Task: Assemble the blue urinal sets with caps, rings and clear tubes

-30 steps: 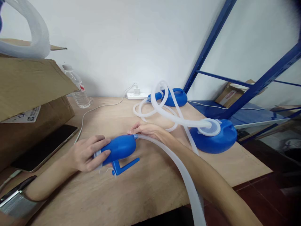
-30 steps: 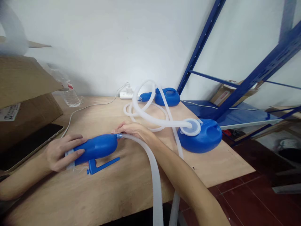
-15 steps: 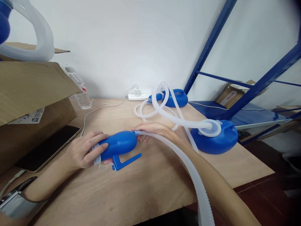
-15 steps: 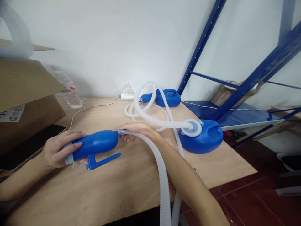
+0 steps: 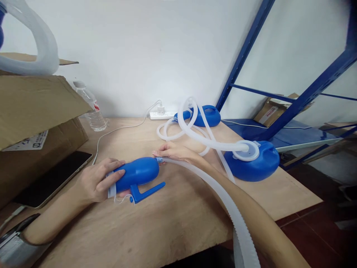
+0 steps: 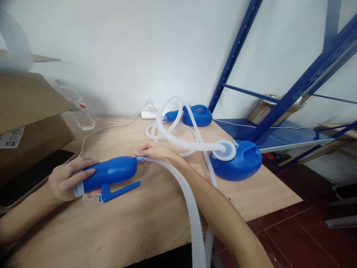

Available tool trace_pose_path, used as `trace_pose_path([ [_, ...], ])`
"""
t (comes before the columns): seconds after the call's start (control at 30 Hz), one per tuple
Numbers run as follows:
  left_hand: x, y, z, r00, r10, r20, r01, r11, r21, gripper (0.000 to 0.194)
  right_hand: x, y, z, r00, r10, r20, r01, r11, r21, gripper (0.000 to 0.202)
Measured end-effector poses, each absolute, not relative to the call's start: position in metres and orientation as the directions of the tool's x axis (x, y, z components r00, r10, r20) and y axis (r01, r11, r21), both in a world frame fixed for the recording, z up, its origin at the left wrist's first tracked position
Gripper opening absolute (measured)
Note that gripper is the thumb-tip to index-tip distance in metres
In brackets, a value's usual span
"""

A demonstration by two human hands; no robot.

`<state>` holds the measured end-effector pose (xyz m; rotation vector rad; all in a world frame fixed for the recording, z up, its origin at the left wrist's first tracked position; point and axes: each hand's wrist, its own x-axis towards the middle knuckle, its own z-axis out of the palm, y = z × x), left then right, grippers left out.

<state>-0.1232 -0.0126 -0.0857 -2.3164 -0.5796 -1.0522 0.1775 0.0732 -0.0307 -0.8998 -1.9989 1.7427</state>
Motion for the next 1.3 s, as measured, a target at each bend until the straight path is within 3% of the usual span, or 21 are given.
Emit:
trace_pose_path([
  [0.17,-0.123,-0.013,-0.08,0.517,0.232,0.824,0.646,-0.737,-0.198,0.042,0.174,0.08,-0.031,-0.724,0.69,0.012,0.227,0.254,-0.94,0.037],
  [0.33,-0.117,-0.014,-0.075,0.305,0.431,0.849,0.73,-0.678,0.083,0.045,0.172,0.069,-0.017,-0.681,0.721,0.132,0.214,0.367,-0.905,0.037],
  [0.5,-0.112,-0.013,-0.071,0.217,0.475,0.853,0.721,-0.667,0.188,0.045,0.175,0.062,-0.009,-0.657,0.726,0.201,0.247,0.46,-0.853,0.032],
  [0.63,-0.102,-0.017,-0.069,0.001,0.691,0.723,0.751,-0.478,0.455,0.041,0.176,0.062,-0.009,-0.661,0.729,0.179,0.294,0.471,-0.832,0.033],
  [0.73,-0.096,-0.018,-0.067,-0.045,0.801,0.597,0.721,-0.388,0.574,0.036,0.178,0.064,-0.011,-0.705,0.702,0.103,0.334,0.457,-0.824,0.036],
  [0.87,-0.099,-0.013,-0.069,0.043,0.834,0.551,0.728,-0.404,0.554,0.039,0.184,0.07,-0.015,-0.771,0.637,-0.031,0.407,0.455,-0.792,0.036],
  [1.0,-0.105,-0.01,-0.074,0.121,0.786,0.607,0.75,-0.473,0.462,0.039,0.188,0.076,-0.02,-0.798,0.594,-0.107,0.424,0.426,-0.799,0.035],
  [1.3,-0.109,-0.01,-0.076,0.184,0.75,0.635,0.798,-0.491,0.35,0.043,0.189,0.081,-0.027,-0.786,0.608,-0.114,0.405,0.367,-0.837,0.028],
])
